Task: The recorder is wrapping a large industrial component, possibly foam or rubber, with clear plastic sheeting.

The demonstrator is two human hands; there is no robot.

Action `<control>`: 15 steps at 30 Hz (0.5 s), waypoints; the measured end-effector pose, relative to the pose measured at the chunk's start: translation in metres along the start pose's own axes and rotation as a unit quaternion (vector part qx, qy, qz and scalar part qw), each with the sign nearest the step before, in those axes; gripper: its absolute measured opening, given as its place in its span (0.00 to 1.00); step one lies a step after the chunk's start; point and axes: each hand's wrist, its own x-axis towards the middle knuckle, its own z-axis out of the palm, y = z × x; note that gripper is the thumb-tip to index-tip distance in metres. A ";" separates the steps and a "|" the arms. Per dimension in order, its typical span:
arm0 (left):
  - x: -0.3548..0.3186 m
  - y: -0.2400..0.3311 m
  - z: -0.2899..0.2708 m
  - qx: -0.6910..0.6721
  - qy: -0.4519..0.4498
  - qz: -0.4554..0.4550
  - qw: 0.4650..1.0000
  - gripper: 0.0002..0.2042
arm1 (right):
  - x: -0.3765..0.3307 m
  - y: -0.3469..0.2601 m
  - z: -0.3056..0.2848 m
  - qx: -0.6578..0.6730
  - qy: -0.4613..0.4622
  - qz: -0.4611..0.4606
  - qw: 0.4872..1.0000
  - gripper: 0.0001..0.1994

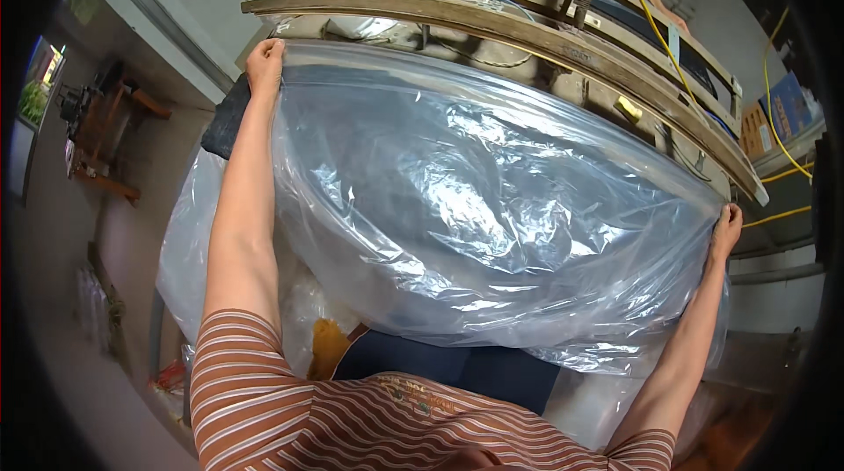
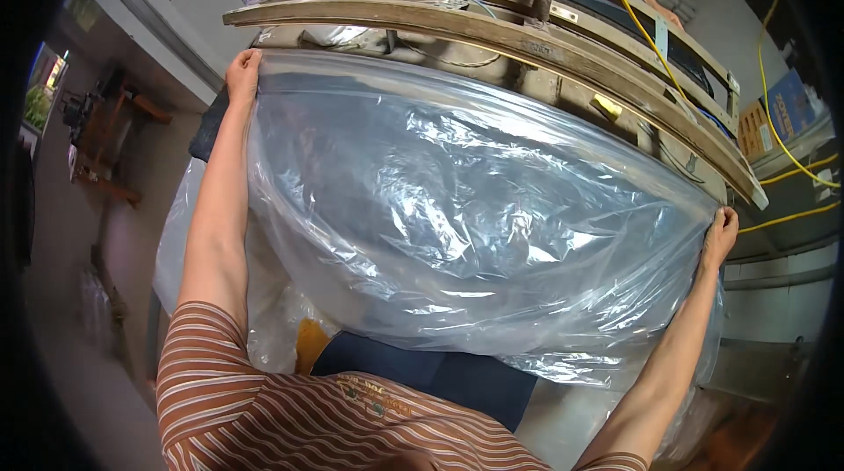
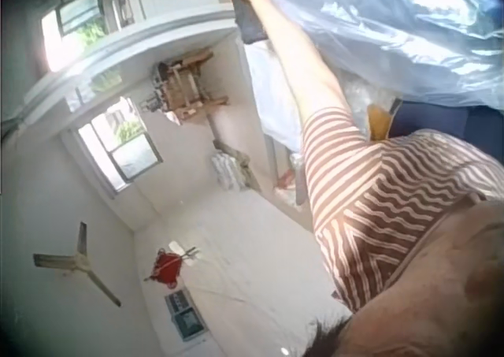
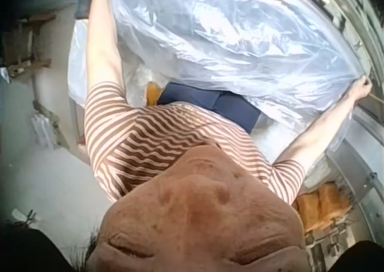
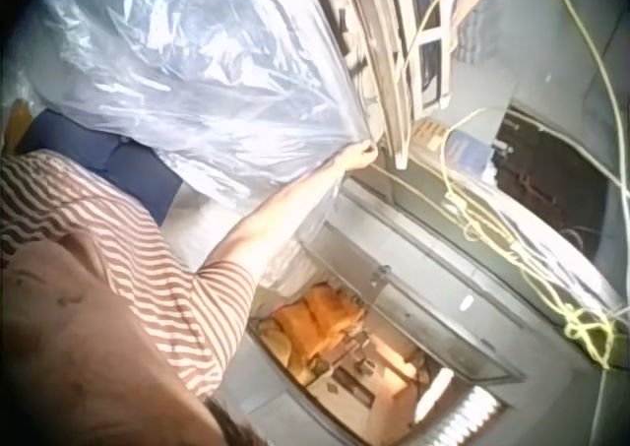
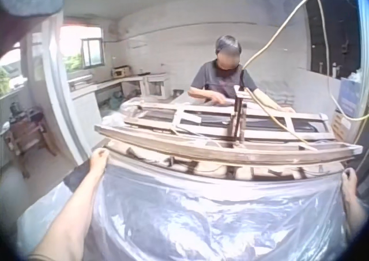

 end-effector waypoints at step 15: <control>0.020 -0.009 0.017 0.151 0.088 -0.020 0.984 0.16 | 0.013 0.015 0.000 -0.096 0.075 0.044 0.992 0.18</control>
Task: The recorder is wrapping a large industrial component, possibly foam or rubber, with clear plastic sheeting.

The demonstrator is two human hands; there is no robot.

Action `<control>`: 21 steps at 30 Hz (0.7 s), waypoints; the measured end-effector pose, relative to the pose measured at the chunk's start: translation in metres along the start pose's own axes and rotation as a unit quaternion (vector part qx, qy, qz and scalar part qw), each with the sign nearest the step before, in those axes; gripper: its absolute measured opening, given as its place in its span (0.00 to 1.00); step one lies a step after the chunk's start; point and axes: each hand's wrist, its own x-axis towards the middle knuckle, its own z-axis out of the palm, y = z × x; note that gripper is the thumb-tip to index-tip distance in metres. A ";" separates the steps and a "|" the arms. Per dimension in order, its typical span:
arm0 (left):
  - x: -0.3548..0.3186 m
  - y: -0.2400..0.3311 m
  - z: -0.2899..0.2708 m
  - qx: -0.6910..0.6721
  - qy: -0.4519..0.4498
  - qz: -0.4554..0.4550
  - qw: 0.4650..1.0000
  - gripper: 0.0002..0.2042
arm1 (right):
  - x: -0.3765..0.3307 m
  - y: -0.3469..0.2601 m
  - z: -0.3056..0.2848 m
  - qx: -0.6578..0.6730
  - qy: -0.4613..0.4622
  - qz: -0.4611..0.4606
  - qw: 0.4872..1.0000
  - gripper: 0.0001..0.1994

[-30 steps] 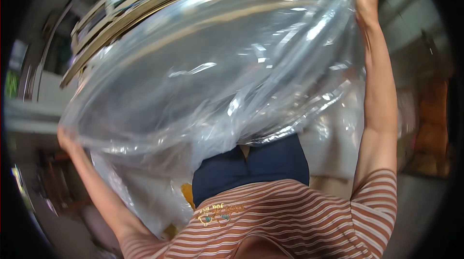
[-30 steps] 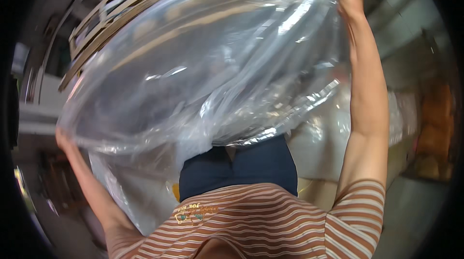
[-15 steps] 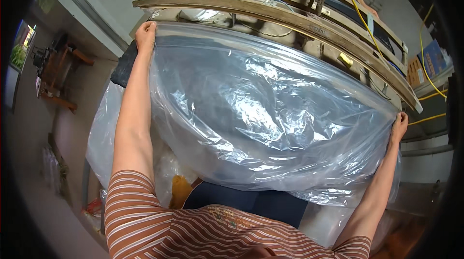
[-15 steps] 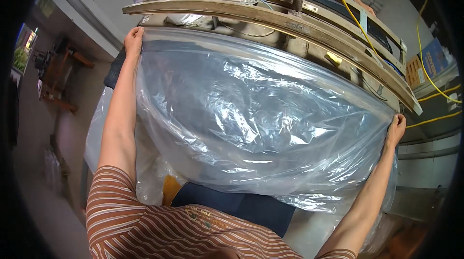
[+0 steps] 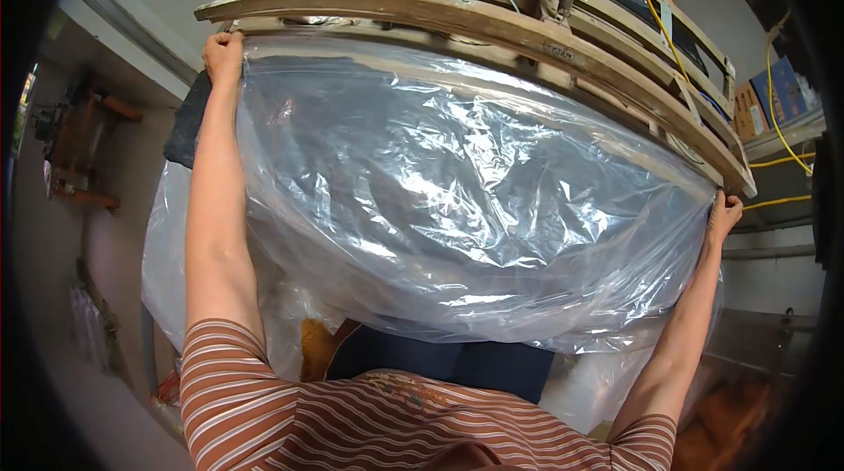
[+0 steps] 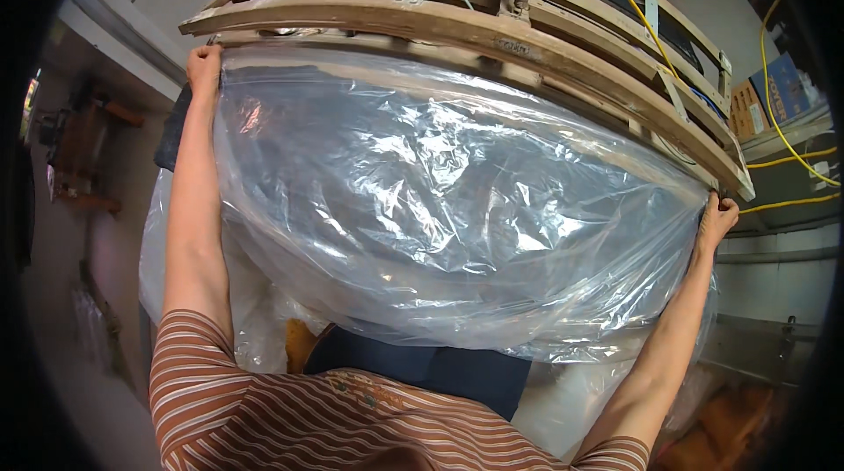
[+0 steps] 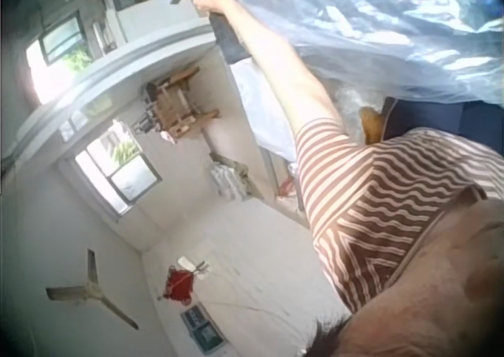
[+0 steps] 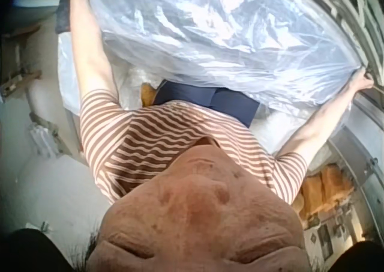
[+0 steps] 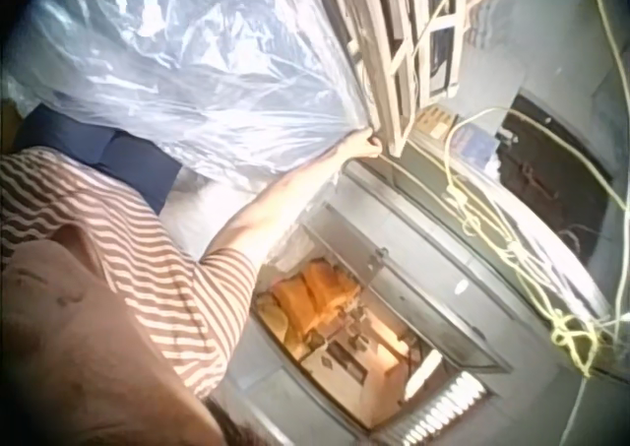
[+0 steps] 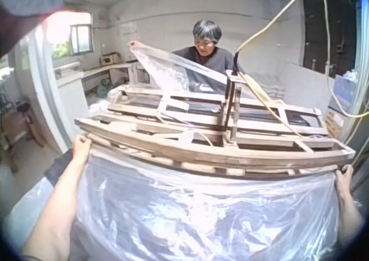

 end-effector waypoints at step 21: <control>0.043 -0.057 -0.085 -0.189 -0.202 -0.115 0.954 0.20 | -0.084 -0.157 -0.110 -0.035 -0.077 -0.187 0.979 0.08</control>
